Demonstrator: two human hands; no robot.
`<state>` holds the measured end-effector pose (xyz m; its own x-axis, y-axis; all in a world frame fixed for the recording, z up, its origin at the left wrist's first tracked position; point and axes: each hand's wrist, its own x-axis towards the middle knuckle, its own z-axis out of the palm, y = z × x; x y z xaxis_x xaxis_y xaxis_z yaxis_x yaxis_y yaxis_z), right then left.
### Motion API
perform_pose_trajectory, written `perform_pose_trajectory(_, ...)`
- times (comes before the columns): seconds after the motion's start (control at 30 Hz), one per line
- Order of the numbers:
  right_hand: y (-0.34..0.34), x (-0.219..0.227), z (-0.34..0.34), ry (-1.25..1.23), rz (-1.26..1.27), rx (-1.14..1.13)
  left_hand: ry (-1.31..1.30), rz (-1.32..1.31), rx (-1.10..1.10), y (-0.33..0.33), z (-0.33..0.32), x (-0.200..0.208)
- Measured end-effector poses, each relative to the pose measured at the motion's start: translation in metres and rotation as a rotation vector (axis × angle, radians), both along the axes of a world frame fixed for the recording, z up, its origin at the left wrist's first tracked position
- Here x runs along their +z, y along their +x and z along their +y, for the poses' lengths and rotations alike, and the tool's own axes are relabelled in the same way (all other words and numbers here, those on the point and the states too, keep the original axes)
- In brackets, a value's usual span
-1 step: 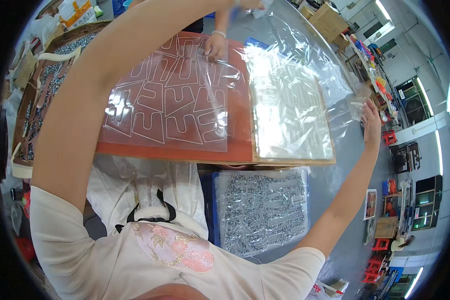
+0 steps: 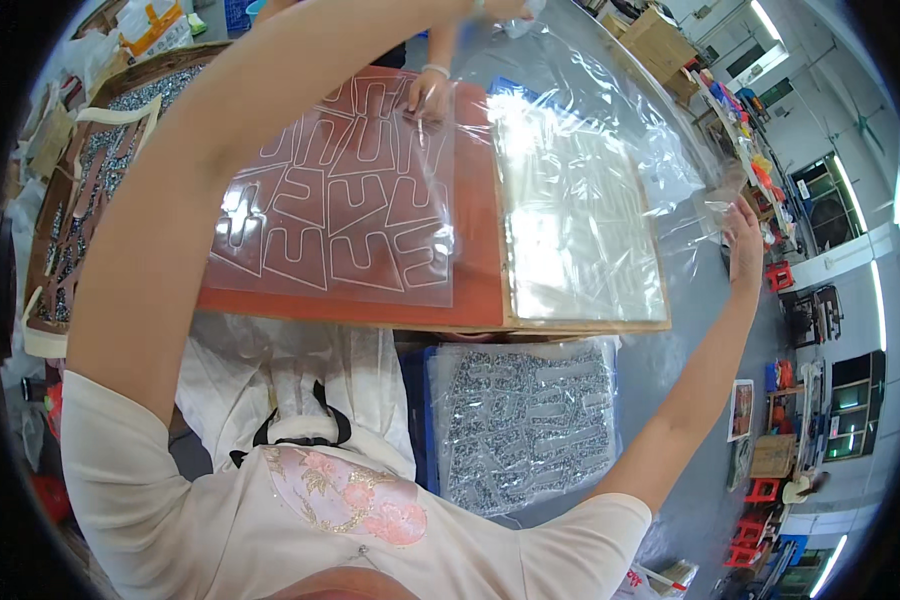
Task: Manually assembling shoe upper components by layering materials and adhesive films.
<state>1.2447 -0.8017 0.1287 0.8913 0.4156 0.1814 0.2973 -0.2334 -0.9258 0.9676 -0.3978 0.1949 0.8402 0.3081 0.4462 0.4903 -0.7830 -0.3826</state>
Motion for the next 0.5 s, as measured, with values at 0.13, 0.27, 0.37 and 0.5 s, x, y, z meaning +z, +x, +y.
perform_pose_trajectory(0.13, 0.053, 0.026, -0.011, 0.032, -0.12, -0.039, -0.112, -0.257, -0.36, 0.07, 0.031, -0.019)
perform_pose_trajectory(0.27, 0.046, 0.044, 0.023, 0.194, -0.347, 0.039, 0.016, -0.489, -0.401, 0.096, 0.069, -0.032)
perform_pose_trajectory(0.37, 0.029, 0.052, -0.055, 0.24, -0.544, -0.017, 0.388, -0.298, -0.016, 0.058, -0.047, -0.021)
perform_pose_trajectory(0.5, 0.008, 0.014, -0.059, 0.503, -0.477, 0.028, 0.159, -0.715, -0.646, 0.086, 0.013, -0.092)
